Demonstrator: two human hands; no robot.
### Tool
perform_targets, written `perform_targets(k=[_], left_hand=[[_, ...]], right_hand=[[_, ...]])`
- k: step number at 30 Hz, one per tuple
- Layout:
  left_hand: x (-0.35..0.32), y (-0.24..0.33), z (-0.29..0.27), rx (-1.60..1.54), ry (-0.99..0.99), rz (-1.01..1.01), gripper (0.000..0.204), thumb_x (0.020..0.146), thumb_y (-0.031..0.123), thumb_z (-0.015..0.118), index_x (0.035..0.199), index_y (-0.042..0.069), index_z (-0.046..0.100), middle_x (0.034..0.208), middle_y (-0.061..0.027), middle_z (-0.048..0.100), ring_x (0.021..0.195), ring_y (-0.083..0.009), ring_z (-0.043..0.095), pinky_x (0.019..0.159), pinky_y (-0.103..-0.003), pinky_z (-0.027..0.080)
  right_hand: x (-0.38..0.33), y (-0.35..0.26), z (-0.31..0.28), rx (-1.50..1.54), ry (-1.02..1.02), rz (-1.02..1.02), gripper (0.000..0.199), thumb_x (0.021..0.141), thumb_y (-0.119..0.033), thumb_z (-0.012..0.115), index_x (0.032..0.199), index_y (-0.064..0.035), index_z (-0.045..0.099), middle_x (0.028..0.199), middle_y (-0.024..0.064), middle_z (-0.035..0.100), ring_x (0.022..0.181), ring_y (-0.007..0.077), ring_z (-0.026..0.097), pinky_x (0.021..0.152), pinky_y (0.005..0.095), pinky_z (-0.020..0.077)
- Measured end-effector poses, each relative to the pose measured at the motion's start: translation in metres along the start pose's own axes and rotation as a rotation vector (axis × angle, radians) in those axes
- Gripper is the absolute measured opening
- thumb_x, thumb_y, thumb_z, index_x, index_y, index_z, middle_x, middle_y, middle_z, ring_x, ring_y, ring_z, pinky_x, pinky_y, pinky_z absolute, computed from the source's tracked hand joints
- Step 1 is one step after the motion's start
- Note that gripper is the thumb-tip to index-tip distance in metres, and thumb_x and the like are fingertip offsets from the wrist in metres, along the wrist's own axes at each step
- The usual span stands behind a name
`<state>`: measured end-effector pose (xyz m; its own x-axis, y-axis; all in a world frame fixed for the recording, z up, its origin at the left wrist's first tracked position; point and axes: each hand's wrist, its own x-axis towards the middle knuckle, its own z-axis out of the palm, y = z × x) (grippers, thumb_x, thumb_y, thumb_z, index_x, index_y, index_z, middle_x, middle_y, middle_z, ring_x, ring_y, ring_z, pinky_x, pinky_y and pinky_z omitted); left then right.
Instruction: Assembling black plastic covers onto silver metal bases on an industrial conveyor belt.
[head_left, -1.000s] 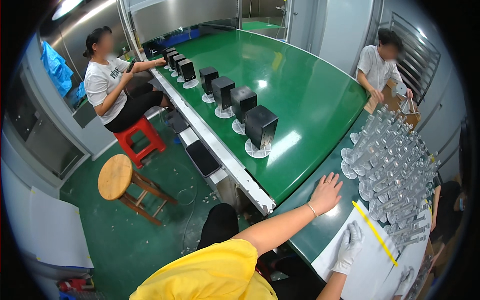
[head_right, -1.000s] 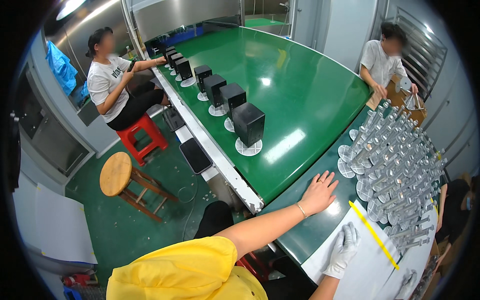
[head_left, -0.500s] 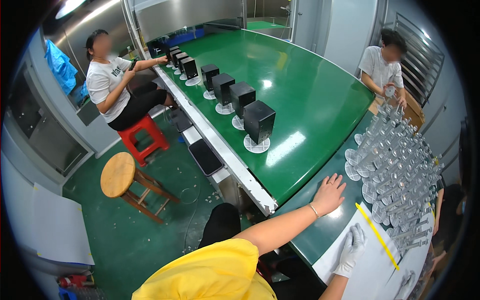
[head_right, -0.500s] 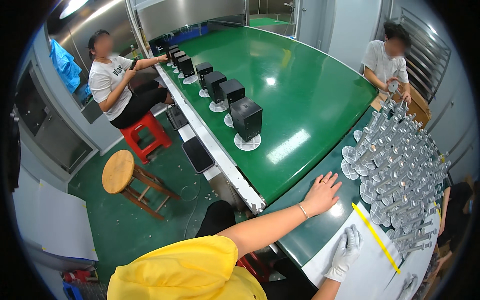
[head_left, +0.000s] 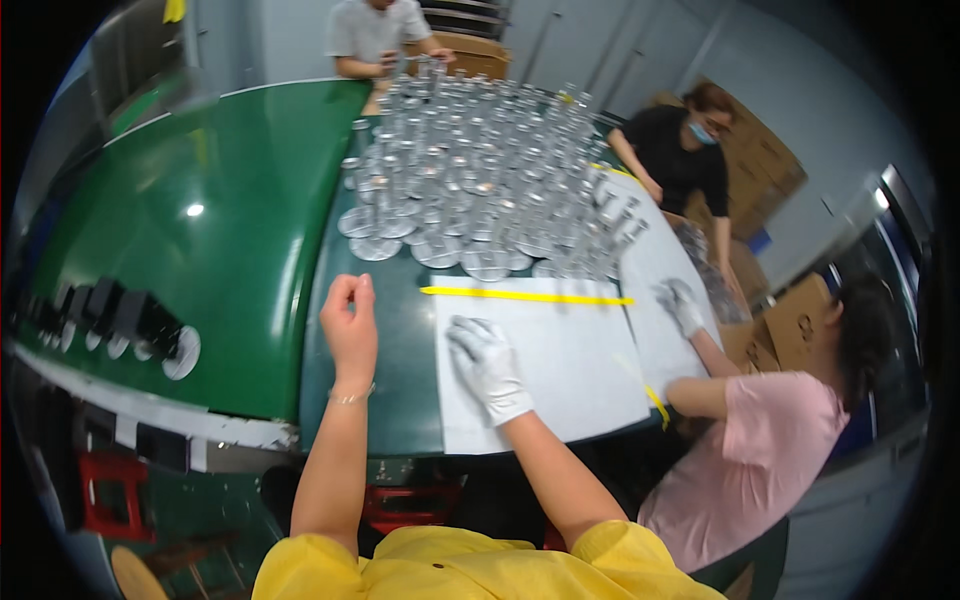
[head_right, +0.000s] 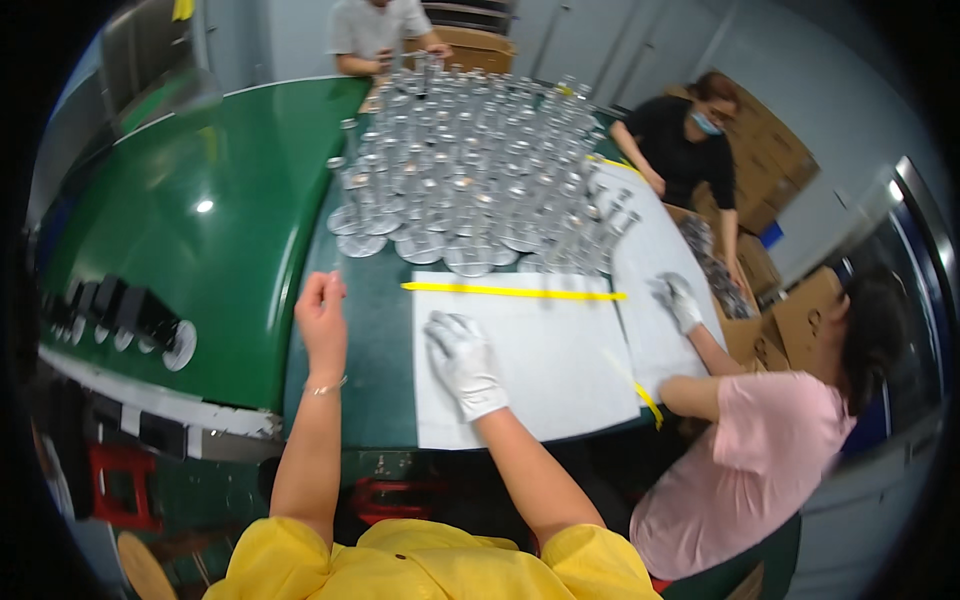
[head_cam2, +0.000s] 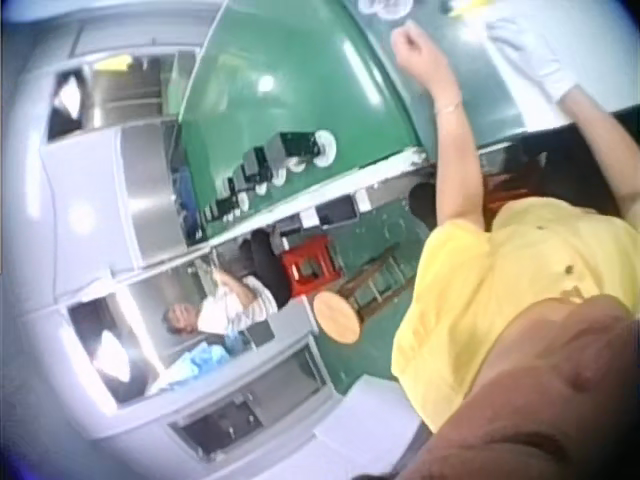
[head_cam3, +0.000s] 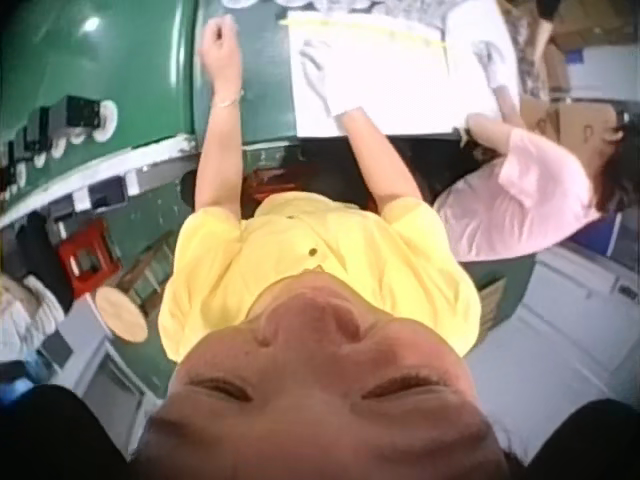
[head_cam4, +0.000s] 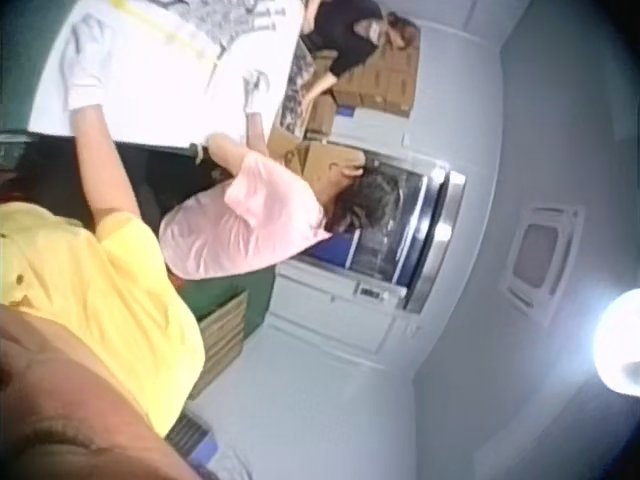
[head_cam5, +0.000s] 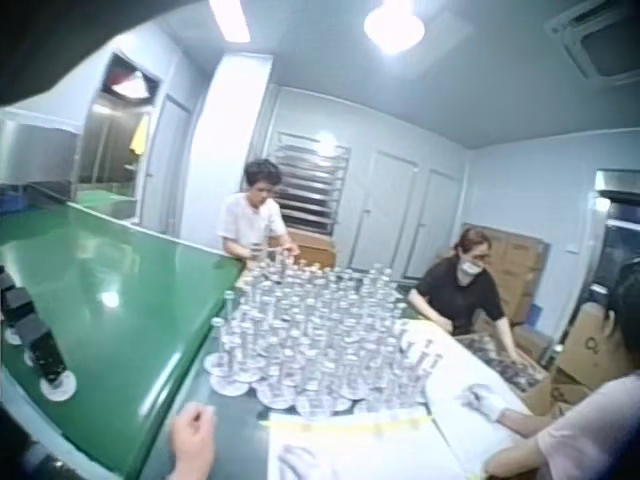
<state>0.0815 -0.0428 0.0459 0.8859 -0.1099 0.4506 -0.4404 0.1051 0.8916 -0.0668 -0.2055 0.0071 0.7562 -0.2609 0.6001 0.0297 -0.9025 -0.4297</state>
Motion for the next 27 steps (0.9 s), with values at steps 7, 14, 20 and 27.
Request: perform_targets(k=[7, 14, 20, 27], left_hand=[[-0.072, 0.222, 0.015, -0.967, -0.832, -0.148, 0.007, 0.091, 0.008, 0.062, 0.090, 0.001, 0.063, 0.093, -0.0115, 0.061, 0.093, -0.0277, 0.061, 0.082, -0.041, 0.052], [-0.049, 0.251, -0.007, -1.233, -1.228, 0.082, 0.031, 0.103, 0.016, 0.054, 0.095, 0.000, 0.078, 0.112, -0.0131, 0.063, 0.104, -0.0291, 0.058, 0.096, -0.040, 0.047], [-0.060, 0.243, -0.012, -1.182, -1.281, 0.229, 0.032, 0.104, 0.014, 0.054, 0.091, -0.001, 0.079, 0.109, -0.0112, 0.065, 0.100, -0.0256, 0.058, 0.086, -0.034, 0.050], [-0.058, 0.262, -0.020, -1.242, -1.252, -0.006, 0.029, 0.101, 0.007, 0.053, 0.094, -0.004, 0.079, 0.109, -0.0130, 0.065, 0.098, -0.0275, 0.059, 0.087, -0.035, 0.049]], right_hand=[[-0.013, 0.035, -0.005, 0.016, 0.009, -0.028, 0.022, 0.086, -0.011, 0.072, 0.107, -0.0073, 0.076, 0.123, 0.0121, 0.072, 0.115, 0.0354, 0.064, 0.100, 0.0436, 0.0520], [-0.006, 0.015, -0.014, 0.006, 0.004, 0.040, 0.020, 0.083, -0.008, 0.075, 0.103, -0.0082, 0.078, 0.119, 0.0104, 0.074, 0.111, 0.0316, 0.066, 0.098, 0.0400, 0.0543], [-0.004, 0.008, -0.012, -0.004, 0.002, 0.046, 0.020, 0.083, -0.007, 0.075, 0.103, -0.0078, 0.078, 0.120, 0.0095, 0.074, 0.112, 0.0301, 0.066, 0.098, 0.0386, 0.0545], [-0.003, 0.008, -0.006, 0.042, 0.034, 0.014, 0.018, 0.084, -0.008, 0.074, 0.101, -0.0082, 0.077, 0.117, 0.0100, 0.074, 0.111, 0.0319, 0.066, 0.097, 0.0417, 0.0546]])
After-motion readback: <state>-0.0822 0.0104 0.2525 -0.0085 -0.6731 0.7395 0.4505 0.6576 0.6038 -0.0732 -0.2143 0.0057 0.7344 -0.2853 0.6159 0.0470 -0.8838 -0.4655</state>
